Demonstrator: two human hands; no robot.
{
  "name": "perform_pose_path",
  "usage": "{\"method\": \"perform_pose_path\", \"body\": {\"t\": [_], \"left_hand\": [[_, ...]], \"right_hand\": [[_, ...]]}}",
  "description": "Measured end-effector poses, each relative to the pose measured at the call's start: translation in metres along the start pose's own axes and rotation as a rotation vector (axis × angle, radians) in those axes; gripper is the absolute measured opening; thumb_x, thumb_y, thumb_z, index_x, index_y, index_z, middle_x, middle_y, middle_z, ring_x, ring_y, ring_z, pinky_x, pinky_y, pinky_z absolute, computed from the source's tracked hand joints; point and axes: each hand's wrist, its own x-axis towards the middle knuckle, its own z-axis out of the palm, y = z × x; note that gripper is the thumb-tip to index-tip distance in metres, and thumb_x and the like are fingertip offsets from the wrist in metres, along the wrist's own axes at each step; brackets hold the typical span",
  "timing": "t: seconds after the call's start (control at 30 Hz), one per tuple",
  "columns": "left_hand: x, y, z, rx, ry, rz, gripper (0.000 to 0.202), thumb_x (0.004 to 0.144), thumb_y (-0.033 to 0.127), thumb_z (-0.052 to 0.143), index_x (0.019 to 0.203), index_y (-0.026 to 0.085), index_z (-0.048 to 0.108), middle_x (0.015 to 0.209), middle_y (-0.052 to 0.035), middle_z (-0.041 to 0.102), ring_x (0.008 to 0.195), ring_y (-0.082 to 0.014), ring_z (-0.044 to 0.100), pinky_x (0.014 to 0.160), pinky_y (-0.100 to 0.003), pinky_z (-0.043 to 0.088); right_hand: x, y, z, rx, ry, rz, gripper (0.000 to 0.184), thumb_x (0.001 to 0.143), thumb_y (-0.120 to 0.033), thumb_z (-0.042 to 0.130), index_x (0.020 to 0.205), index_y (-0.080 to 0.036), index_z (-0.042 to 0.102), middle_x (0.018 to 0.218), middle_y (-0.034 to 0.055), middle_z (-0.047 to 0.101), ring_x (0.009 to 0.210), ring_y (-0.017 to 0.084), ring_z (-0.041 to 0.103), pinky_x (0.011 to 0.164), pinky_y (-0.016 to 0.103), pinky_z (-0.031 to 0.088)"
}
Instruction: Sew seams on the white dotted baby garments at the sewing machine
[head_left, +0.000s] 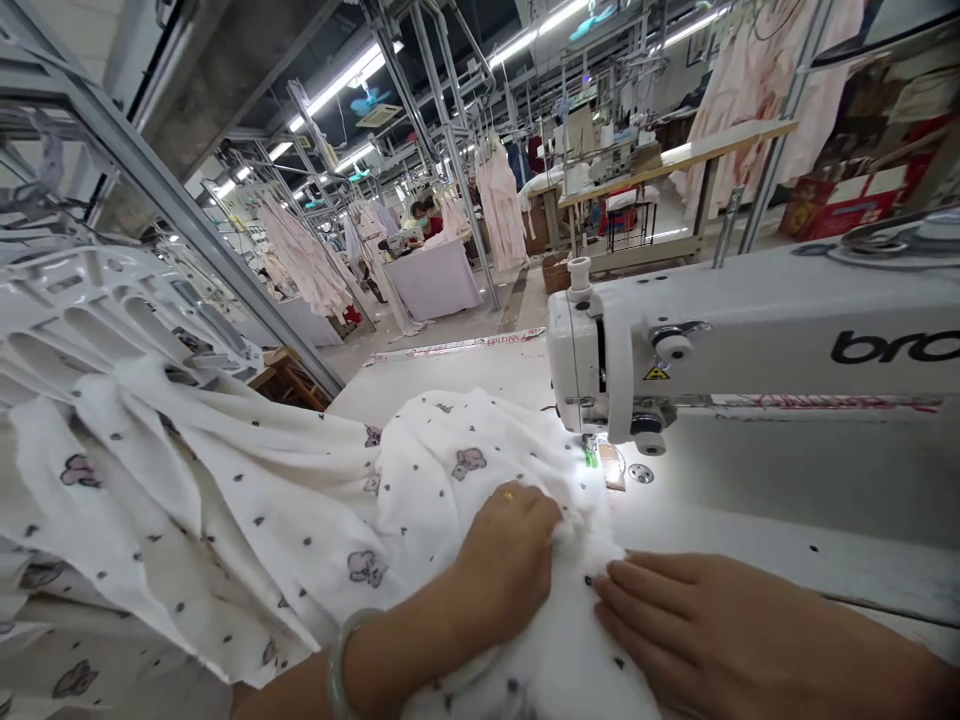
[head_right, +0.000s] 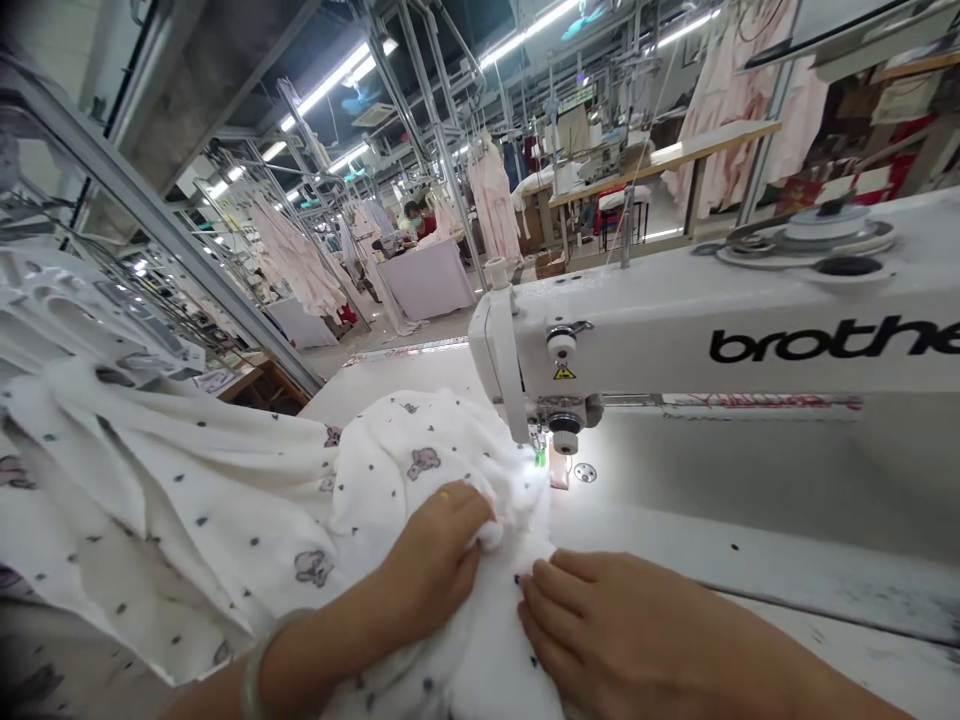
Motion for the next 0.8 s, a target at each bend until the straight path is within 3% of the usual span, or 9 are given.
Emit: {"method": "perform_pose_path", "body": {"t": [0.07, 0.17, 0.27, 0.4, 0.6, 0.73, 0.8], "left_hand": [[0.01, -0.001, -0.007, -0.074, 0.06, -0.028, 0.021, 0.074, 0.004, 0.045, 0.082, 0.023, 0.044, 0.085, -0.0047, 0.062, 0.08, -0.022, 0.058, 0.074, -0.035, 0.051], [0.017, 0.003, -0.009, -0.188, 0.064, 0.007, 0.016, 0.078, 0.012, 0.051, 0.085, 0.023, 0.043, 0.082, -0.002, 0.059, 0.075, -0.0198, 0.057, 0.07, -0.033, 0.049], [0.016, 0.005, 0.001, -0.222, 0.039, -0.019, 0.026, 0.077, 0.019, 0.062, 0.101, 0.021, 0.052, 0.094, -0.0043, 0.064, 0.086, -0.0224, 0.062, 0.076, -0.035, 0.053], [0.01, 0.001, 0.015, -0.129, 0.049, 0.053, 0.04, 0.078, 0.008, 0.054, 0.116, 0.019, 0.062, 0.11, -0.0092, 0.066, 0.094, -0.023, 0.065, 0.081, -0.035, 0.056], [0.007, 0.0, 0.018, 0.078, 0.162, 0.365, 0.033, 0.085, 0.009, 0.054, 0.112, 0.016, 0.07, 0.109, -0.0087, 0.075, 0.088, -0.024, 0.065, 0.08, -0.039, 0.052], [0.009, -0.001, 0.02, -0.066, 0.166, 0.388, 0.026, 0.083, 0.009, 0.056, 0.103, 0.017, 0.071, 0.11, -0.0045, 0.078, 0.109, -0.0247, 0.065, 0.098, -0.04, 0.049], [0.009, -0.003, 0.022, -0.127, 0.108, 0.349, 0.024, 0.081, 0.008, 0.057, 0.098, 0.018, 0.071, 0.111, -0.0033, 0.078, 0.108, -0.0214, 0.066, 0.102, -0.038, 0.047]], "right_hand": [[0.001, -0.003, 0.002, -0.052, 0.033, -0.007, 0.035, 0.102, -0.005, 0.039, 0.112, -0.012, 0.072, 0.093, 0.0112, 0.075, 0.083, 0.022, 0.066, 0.081, 0.038, 0.054], [0.0, -0.004, 0.002, -0.078, 0.031, -0.006, 0.036, 0.101, -0.004, 0.039, 0.109, -0.012, 0.073, 0.092, 0.0114, 0.076, 0.082, 0.022, 0.067, 0.079, 0.038, 0.056], [0.0, -0.004, 0.002, -0.077, 0.035, -0.012, 0.035, 0.101, -0.004, 0.039, 0.106, -0.012, 0.073, 0.093, 0.0117, 0.076, 0.082, 0.022, 0.067, 0.077, 0.038, 0.056], [0.0, -0.007, 0.003, -0.048, 0.041, 0.005, 0.033, 0.101, -0.006, 0.041, 0.102, -0.013, 0.073, 0.09, 0.0115, 0.075, 0.081, 0.022, 0.067, 0.076, 0.037, 0.056], [-0.001, -0.007, 0.005, -0.038, -0.002, -0.004, 0.034, 0.102, -0.007, 0.039, 0.099, -0.014, 0.072, 0.083, 0.0091, 0.07, 0.074, 0.021, 0.061, 0.068, 0.036, 0.052], [-0.001, -0.005, 0.005, -0.029, -0.055, -0.014, 0.037, 0.103, -0.006, 0.035, 0.097, -0.013, 0.07, 0.081, 0.0075, 0.067, 0.07, 0.021, 0.058, 0.064, 0.036, 0.049], [-0.001, -0.005, 0.004, -0.014, -0.059, -0.014, 0.037, 0.103, -0.005, 0.034, 0.097, -0.014, 0.07, 0.08, 0.0071, 0.066, 0.07, 0.021, 0.059, 0.064, 0.036, 0.048]]}}
